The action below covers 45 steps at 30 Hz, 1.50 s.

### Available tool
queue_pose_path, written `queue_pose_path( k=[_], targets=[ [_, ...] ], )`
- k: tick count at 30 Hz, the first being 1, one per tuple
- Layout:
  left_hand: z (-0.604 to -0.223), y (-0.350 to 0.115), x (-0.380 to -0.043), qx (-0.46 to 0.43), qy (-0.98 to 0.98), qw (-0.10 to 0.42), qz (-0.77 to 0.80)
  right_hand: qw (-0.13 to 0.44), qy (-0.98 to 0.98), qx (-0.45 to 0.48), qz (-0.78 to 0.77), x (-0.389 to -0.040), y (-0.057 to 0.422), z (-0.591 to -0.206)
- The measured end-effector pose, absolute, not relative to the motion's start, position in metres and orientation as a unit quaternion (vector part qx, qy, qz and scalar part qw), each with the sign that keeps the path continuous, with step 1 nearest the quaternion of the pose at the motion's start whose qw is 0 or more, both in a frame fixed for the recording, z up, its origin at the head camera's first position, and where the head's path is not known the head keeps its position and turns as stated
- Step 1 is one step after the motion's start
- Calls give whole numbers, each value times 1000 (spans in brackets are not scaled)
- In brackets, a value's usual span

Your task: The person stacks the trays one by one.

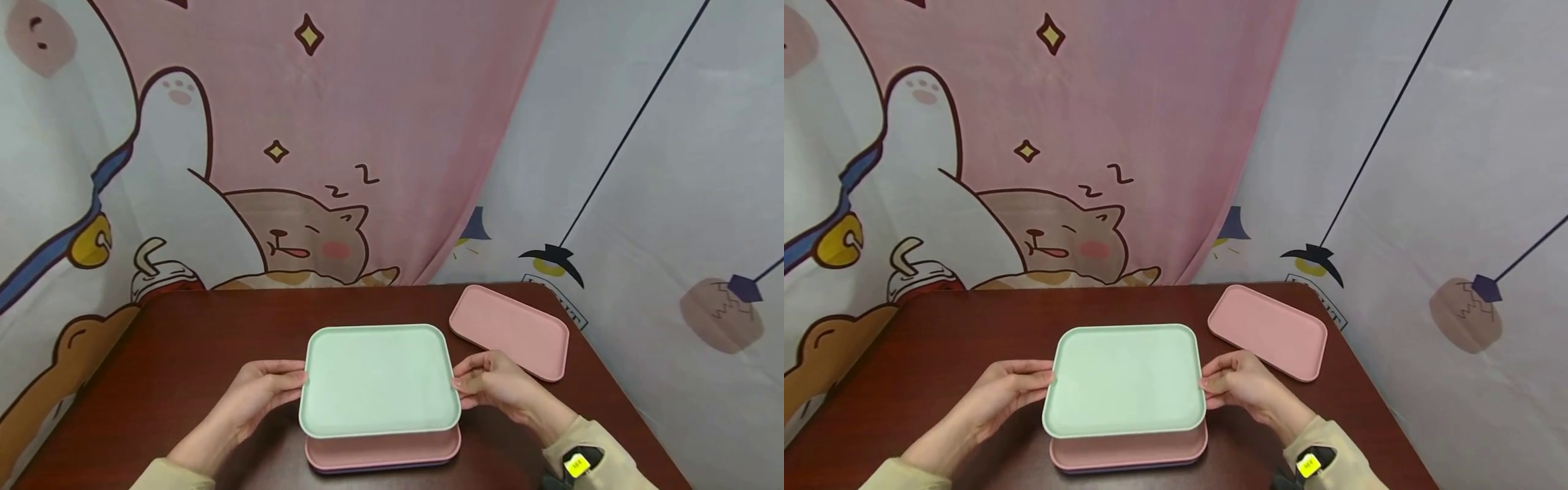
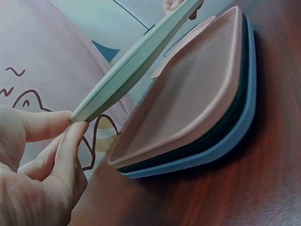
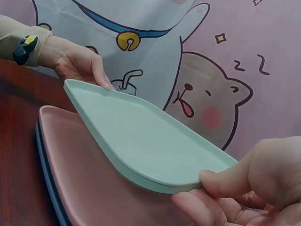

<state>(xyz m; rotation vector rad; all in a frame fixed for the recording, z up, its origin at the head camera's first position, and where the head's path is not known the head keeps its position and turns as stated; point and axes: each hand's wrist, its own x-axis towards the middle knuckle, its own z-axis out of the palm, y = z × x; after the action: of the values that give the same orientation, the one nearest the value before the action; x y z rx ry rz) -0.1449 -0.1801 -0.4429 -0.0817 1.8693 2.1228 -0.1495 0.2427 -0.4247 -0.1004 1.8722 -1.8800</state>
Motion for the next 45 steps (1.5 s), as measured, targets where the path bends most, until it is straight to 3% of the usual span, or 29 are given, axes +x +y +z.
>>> queue_pose_path(
  k=[17, 45],
  targets=[
    [-466, -174, -135, -36, 646, 168, 744, 257, 677, -24, -689, -140, 248, -452],
    [-476, -169, -127, -51, 707, 138, 692, 250, 692, -11, -677, -135, 247, -463]
  ],
)
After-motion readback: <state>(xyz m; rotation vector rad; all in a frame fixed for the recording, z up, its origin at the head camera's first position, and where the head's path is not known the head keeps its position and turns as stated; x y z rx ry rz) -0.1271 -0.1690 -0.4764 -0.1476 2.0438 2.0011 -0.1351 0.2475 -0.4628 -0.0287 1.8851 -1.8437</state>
